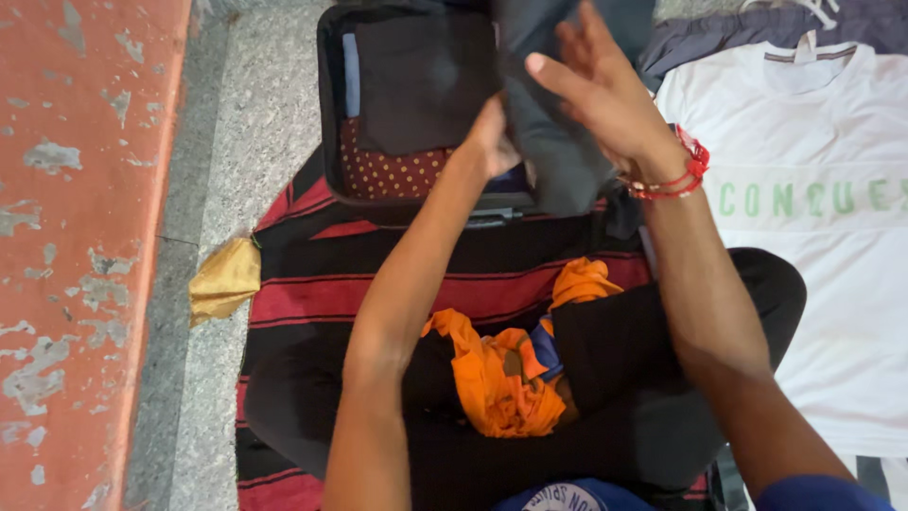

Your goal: The person folds and places several items of clothing, such as a white t-shirt and dark trousers, into a suitcase while sitting on a floor mat.

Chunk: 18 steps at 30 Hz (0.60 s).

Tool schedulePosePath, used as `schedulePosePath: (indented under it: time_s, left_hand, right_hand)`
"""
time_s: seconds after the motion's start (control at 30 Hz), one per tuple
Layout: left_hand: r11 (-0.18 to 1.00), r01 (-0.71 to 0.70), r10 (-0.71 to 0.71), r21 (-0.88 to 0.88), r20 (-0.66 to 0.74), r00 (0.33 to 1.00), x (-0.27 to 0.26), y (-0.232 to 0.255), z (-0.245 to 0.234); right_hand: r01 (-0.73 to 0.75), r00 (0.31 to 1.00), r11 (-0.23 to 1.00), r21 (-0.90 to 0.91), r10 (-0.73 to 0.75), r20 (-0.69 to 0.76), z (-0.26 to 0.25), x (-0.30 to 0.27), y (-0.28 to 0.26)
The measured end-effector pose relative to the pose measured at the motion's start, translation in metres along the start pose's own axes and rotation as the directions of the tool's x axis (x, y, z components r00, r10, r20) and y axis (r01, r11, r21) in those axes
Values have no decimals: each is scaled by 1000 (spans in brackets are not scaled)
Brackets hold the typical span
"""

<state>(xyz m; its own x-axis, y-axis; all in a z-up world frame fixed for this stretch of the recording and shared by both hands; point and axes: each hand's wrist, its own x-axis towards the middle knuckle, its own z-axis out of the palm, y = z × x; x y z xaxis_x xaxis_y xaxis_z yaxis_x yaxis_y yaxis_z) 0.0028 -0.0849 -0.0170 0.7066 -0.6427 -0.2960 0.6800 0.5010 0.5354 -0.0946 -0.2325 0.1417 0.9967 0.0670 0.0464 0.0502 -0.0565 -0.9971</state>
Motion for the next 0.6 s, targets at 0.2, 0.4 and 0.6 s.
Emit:
schedulePosePath:
  time_s: [0.2, 0.4, 0.6]
  left_hand:
    - [987, 7, -61, -158, -336, 940, -37, 3, -29]
    - [960, 126, 1, 249, -453, 892, -15, -13, -42]
    - [995, -81, 92, 53, -268, 959, 35, -21, -41]
  right_hand:
    - [-94, 991, 980, -173, 76, -106, -38, -15, 84]
    - [-230, 971, 840, -491, 166, -172, -58, -24, 162]
    - [-81, 878, 981, 176, 154, -453, -65, -7, 186]
